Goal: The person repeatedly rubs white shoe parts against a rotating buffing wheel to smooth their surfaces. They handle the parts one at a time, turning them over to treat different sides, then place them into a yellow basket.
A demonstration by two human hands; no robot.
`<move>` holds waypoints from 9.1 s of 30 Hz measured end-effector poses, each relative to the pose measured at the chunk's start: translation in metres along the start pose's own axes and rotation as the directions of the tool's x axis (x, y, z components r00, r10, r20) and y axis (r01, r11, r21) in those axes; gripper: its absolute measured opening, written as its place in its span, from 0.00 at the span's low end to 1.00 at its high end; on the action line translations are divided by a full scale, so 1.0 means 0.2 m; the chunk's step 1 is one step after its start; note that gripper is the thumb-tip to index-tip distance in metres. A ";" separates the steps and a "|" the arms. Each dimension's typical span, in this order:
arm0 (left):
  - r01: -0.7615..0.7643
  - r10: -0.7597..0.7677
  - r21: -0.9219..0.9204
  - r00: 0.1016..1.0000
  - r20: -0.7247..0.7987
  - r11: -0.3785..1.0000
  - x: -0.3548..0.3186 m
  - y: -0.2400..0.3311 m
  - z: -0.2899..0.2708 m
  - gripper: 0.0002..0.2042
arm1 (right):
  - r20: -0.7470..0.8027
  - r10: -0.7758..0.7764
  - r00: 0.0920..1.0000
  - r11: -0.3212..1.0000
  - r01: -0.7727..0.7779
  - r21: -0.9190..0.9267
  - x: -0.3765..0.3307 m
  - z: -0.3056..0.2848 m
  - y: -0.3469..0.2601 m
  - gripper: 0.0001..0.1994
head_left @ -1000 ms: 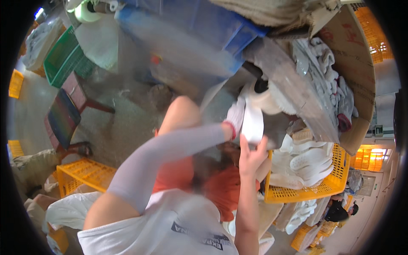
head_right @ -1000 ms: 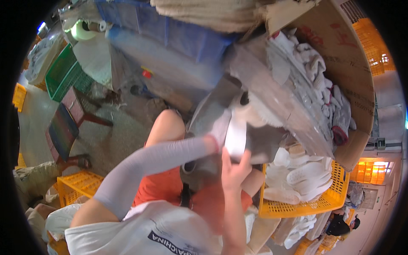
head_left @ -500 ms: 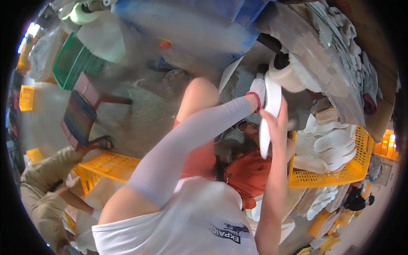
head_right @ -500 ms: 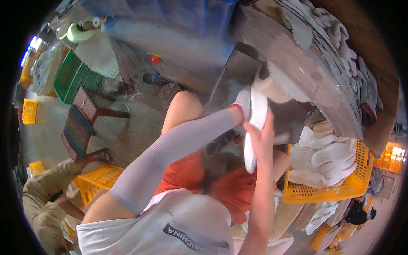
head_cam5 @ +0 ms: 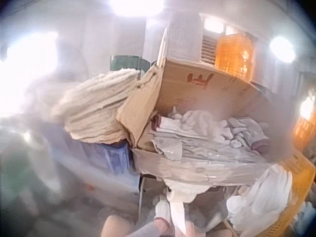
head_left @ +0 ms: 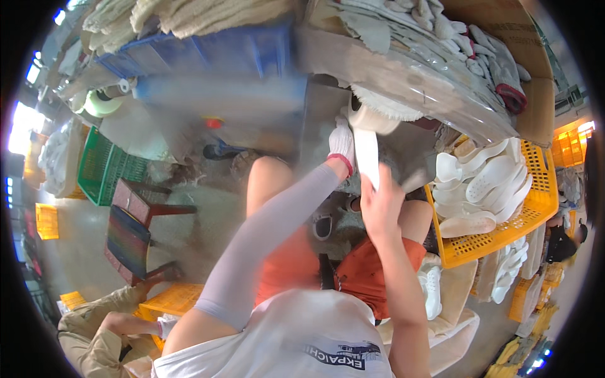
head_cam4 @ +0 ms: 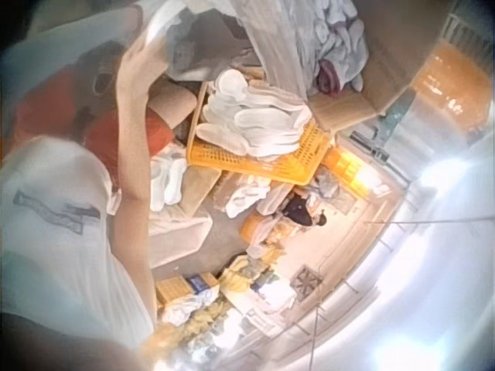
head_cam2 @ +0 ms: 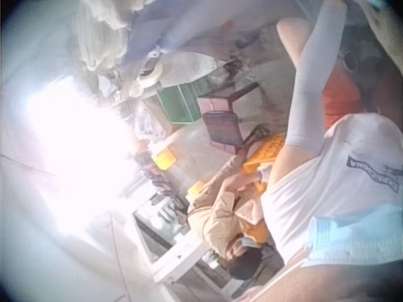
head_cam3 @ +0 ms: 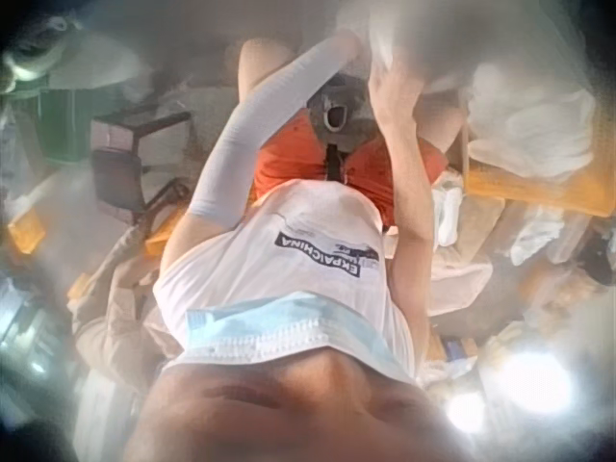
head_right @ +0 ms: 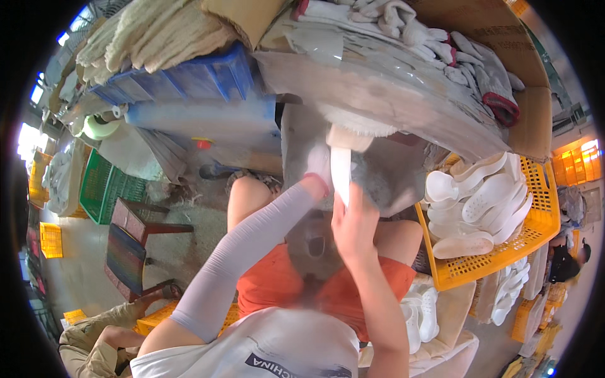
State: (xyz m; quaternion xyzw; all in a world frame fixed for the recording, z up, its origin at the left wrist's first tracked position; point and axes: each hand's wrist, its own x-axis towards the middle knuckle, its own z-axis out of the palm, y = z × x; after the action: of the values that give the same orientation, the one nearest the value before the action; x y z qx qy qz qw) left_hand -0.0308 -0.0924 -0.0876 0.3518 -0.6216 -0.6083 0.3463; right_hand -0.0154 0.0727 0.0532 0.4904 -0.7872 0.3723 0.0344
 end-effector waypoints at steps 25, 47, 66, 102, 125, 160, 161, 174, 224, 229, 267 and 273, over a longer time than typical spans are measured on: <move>0.192 -0.213 0.214 0.974 0.081 0.958 -0.45 0.54 -0.15 0.28 | 0.552 0.318 0.771 0.438 -0.636 0.636 -0.12 0.18 0.51 0.23; 0.409 -0.217 -0.737 0.912 0.348 0.539 0.10 0.18 -0.24 0.26 | 0.452 0.493 0.743 0.491 -0.667 0.561 0.30 0.01 0.13 0.32; 0.355 -0.162 -0.735 0.933 0.322 0.578 0.11 0.03 -0.26 0.23 | 0.362 0.340 0.868 0.615 -0.496 0.612 0.13 0.03 0.19 0.27; 0.648 -0.328 -0.216 0.610 0.722 0.730 -1.03 0.31 0.91 0.19 | 0.222 0.352 0.909 0.912 -0.280 -0.299 -0.01 -0.63 2.12 0.14; -0.131 0.265 -0.237 0.629 0.731 0.963 -0.63 0.74 1.07 0.16 | -0.433 0.646 0.628 0.736 -0.663 0.136 -0.24 -1.64 1.79 0.11; -0.384 -0.073 0.531 0.755 0.651 0.755 -0.53 0.44 -0.04 0.40 | 0.354 0.100 0.930 0.993 -0.113 0.016 -0.12 -0.45 0.62 0.25; -0.112 -0.301 0.475 0.643 0.704 0.873 -0.53 0.44 -0.06 0.35 | 0.190 0.147 0.971 0.977 -0.173 0.128 -0.12 -0.40 0.60 0.26; 0.291 -0.163 -0.158 0.824 0.543 0.944 -0.25 0.57 -0.24 0.27 | 0.485 0.457 0.746 0.252 -0.631 0.734 -0.03 -0.01 0.41 0.16; -0.423 0.192 0.812 0.906 0.376 0.403 0.12 -0.02 0.39 0.19 | -0.143 0.489 0.861 0.807 -0.384 0.449 0.05 -0.17 0.42 0.25; -0.393 0.143 0.606 0.897 0.419 0.691 0.28 -0.16 0.09 0.22 | -0.057 0.399 0.915 0.726 -0.278 0.629 0.19 -0.05 0.48 0.22; -0.400 0.267 0.205 0.839 0.475 0.893 -0.17 0.37 0.27 0.19 | 0.226 0.475 0.851 0.745 -0.525 0.411 0.09 -0.37 0.40 0.32; 0.584 -0.423 -0.574 0.812 0.402 0.574 -0.36 0.37 0.26 0.16 | 0.098 0.407 0.908 0.827 -0.412 0.381 -0.20 -0.37 0.33 0.37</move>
State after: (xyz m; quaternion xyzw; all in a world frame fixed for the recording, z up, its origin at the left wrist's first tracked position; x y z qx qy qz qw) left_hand -0.0392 -0.0025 -0.0153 0.2943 -0.2646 -0.8986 0.1894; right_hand -0.0706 0.1650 0.0520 0.3093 -0.7831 0.5182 -0.1505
